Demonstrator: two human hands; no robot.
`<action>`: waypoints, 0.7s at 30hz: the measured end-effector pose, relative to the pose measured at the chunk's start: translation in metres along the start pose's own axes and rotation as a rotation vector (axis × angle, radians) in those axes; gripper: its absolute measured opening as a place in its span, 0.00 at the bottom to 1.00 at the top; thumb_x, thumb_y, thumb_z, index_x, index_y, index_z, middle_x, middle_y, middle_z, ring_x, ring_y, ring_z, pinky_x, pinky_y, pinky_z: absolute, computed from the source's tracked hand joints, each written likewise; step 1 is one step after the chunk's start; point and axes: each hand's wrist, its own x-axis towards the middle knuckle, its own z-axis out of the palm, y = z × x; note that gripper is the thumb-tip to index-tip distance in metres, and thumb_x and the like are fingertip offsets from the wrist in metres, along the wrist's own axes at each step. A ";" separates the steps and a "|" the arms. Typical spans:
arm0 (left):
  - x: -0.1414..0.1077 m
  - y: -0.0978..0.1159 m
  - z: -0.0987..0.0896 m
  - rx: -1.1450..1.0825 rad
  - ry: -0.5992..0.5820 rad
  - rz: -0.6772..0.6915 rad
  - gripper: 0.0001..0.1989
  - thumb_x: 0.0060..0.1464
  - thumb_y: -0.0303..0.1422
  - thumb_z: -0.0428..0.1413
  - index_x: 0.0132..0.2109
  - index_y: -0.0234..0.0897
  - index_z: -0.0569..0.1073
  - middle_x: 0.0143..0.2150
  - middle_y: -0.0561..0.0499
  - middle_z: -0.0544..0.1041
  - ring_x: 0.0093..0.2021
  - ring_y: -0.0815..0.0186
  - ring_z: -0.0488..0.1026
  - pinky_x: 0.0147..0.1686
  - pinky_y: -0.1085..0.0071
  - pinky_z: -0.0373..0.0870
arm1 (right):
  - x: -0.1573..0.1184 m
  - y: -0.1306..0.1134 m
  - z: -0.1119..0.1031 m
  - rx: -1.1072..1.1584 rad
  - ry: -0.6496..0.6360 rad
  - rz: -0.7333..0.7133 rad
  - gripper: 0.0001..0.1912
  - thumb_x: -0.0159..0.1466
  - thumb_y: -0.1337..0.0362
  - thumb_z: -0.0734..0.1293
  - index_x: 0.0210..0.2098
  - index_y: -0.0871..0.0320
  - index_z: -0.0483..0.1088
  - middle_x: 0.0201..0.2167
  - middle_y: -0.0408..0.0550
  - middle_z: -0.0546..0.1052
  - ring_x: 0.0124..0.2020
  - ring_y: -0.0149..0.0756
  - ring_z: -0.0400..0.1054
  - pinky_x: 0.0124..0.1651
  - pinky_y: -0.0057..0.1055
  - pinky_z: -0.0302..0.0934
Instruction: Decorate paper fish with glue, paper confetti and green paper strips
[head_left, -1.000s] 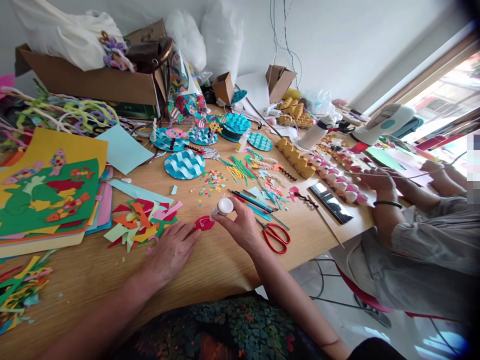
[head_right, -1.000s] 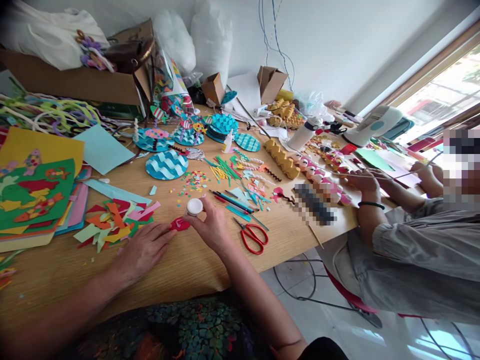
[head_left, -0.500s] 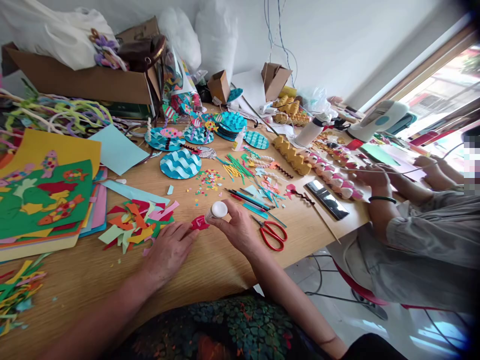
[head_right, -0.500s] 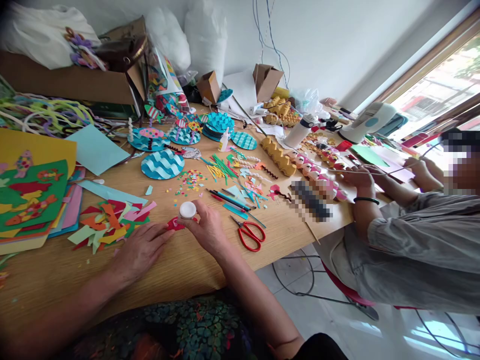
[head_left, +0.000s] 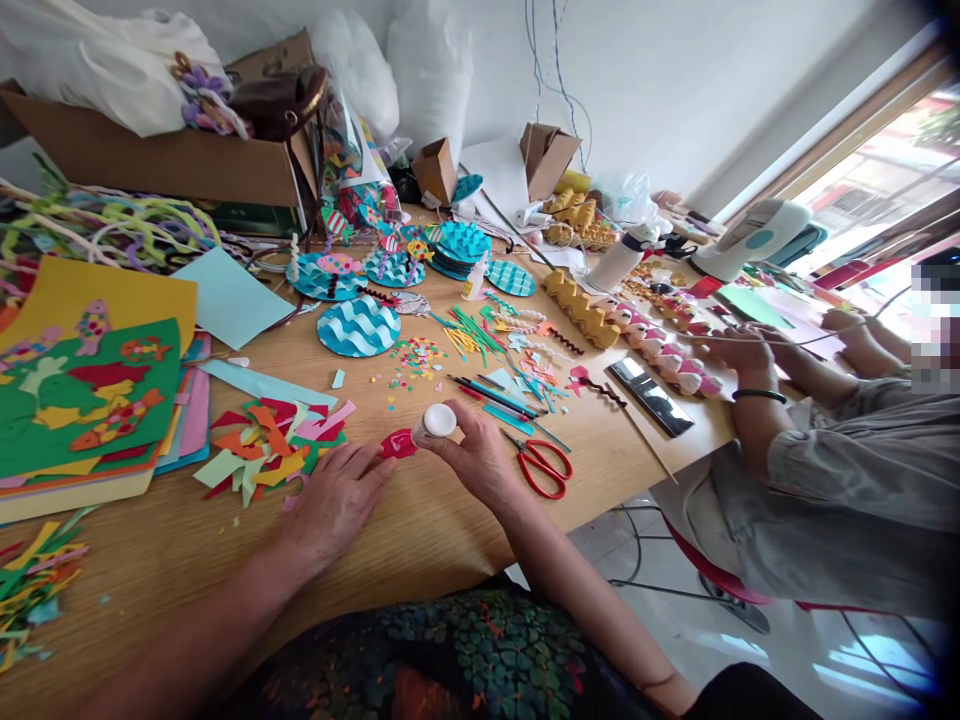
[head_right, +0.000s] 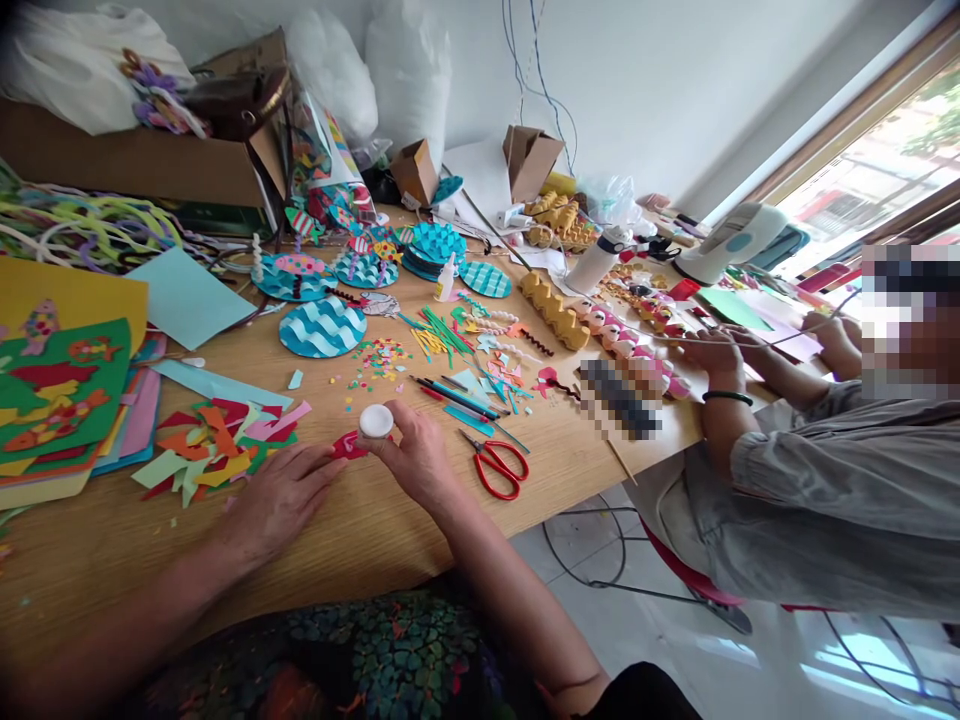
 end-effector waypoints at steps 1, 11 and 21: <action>0.000 0.000 0.000 -0.002 -0.001 -0.001 0.13 0.59 0.29 0.45 0.47 0.39 0.70 0.45 0.47 0.71 0.46 0.59 0.65 0.45 0.60 0.65 | 0.000 0.000 0.001 0.000 0.005 0.000 0.12 0.57 0.55 0.65 0.29 0.57 0.67 0.26 0.43 0.72 0.28 0.33 0.65 0.32 0.27 0.54; -0.001 -0.001 0.002 -0.014 0.014 0.012 0.12 0.58 0.29 0.46 0.47 0.38 0.70 0.45 0.47 0.71 0.46 0.58 0.65 0.45 0.59 0.66 | -0.001 -0.002 0.000 0.010 0.021 0.013 0.11 0.56 0.55 0.65 0.28 0.57 0.68 0.26 0.43 0.73 0.28 0.33 0.65 0.33 0.27 0.55; 0.000 -0.001 0.001 -0.015 0.016 0.007 0.12 0.57 0.28 0.47 0.47 0.39 0.70 0.46 0.47 0.71 0.46 0.58 0.65 0.45 0.59 0.66 | -0.001 0.001 0.002 0.032 0.028 0.008 0.11 0.56 0.55 0.65 0.29 0.57 0.67 0.25 0.43 0.72 0.28 0.33 0.64 0.32 0.26 0.55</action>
